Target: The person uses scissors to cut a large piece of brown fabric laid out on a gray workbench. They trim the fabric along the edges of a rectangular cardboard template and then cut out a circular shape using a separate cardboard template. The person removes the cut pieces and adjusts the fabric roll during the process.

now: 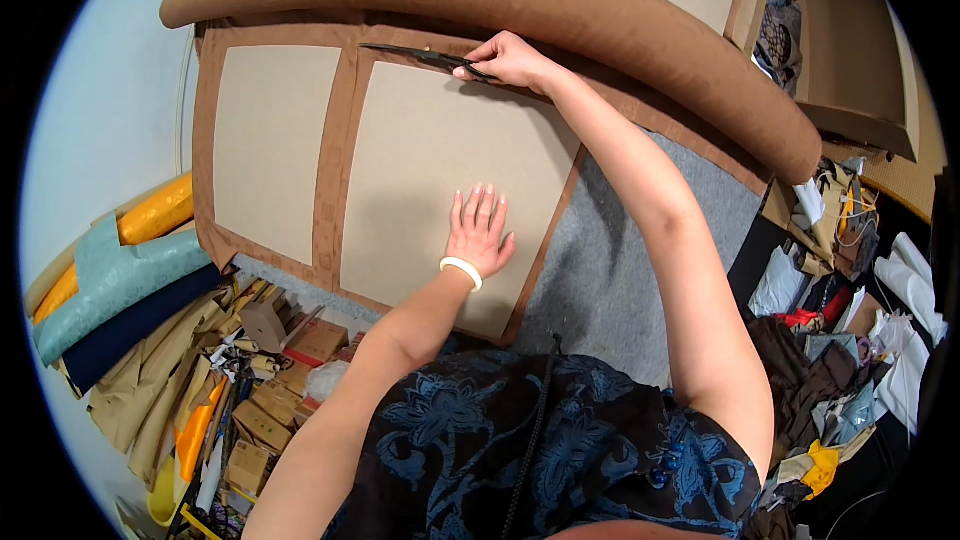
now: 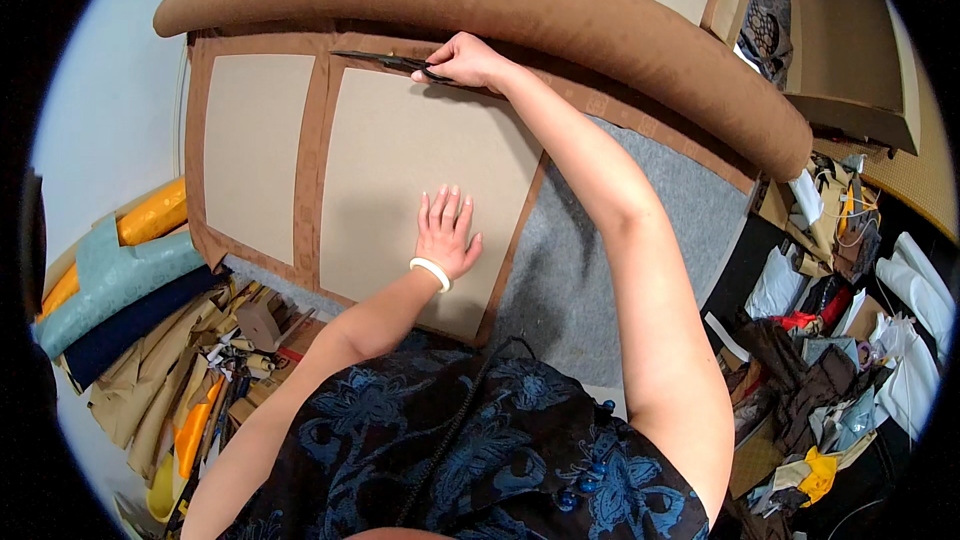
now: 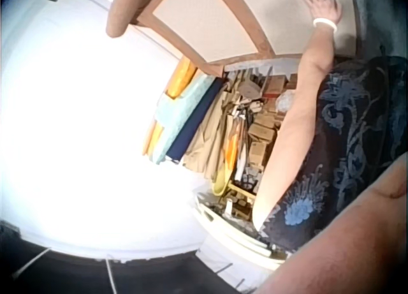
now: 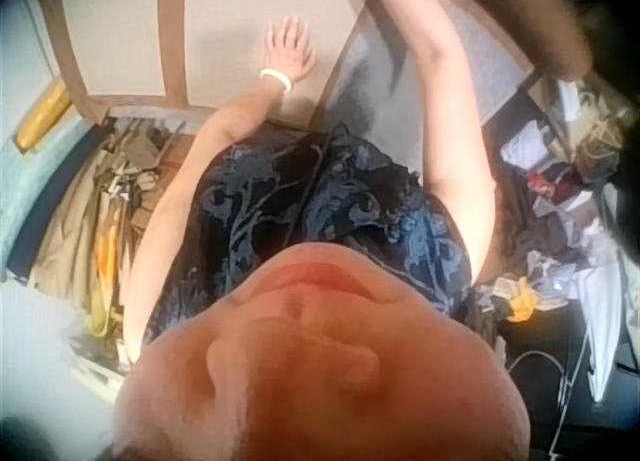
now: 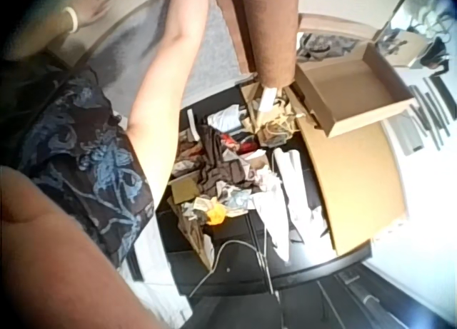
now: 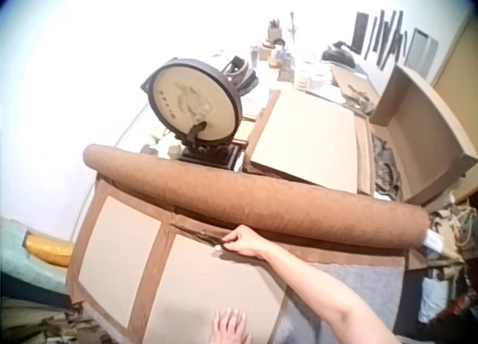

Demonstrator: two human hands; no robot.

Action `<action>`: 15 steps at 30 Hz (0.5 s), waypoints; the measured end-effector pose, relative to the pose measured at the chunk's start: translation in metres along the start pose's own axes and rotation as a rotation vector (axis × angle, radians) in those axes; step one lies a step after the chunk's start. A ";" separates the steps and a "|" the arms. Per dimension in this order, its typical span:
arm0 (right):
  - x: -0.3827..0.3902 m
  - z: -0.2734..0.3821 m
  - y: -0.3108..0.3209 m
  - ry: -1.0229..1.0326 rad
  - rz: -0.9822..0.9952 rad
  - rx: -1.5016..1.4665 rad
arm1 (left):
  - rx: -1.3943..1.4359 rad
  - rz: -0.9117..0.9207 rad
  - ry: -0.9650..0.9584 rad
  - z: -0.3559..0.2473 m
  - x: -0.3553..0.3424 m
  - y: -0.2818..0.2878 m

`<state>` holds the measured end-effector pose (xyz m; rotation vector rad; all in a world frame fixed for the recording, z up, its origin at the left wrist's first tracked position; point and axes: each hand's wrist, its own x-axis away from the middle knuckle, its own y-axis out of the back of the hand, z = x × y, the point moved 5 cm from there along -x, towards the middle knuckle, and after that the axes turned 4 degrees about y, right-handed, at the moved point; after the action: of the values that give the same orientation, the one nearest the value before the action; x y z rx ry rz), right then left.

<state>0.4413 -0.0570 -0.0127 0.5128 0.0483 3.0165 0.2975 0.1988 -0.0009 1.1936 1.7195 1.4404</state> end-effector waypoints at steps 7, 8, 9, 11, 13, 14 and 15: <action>0.001 0.012 -0.002 0.031 -0.015 0.003 | 0.005 -0.004 0.003 0.000 -0.001 -0.001; 0.002 0.012 -0.003 0.023 -0.010 -0.001 | 0.006 0.005 0.004 -0.001 -0.001 -0.001; 0.001 0.012 -0.001 0.019 -0.006 -0.002 | 0.004 0.009 0.004 0.000 -0.003 0.000; -0.004 0.003 0.001 0.028 0.005 -0.024 | 0.010 0.021 0.007 -0.001 -0.002 -0.001; -0.003 0.007 0.000 0.026 -0.020 0.018 | 0.014 0.028 0.016 0.000 0.000 -0.005; -0.002 0.011 0.000 0.025 -0.032 0.048 | 0.010 0.018 0.013 0.002 -0.002 -0.004; 0.000 0.012 -0.001 0.016 -0.029 0.060 | 0.011 0.015 0.011 0.000 0.000 -0.003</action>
<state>0.4451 -0.0555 -0.0009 0.4886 0.1462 2.9985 0.2970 0.1992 -0.0036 1.2091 1.7313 1.4504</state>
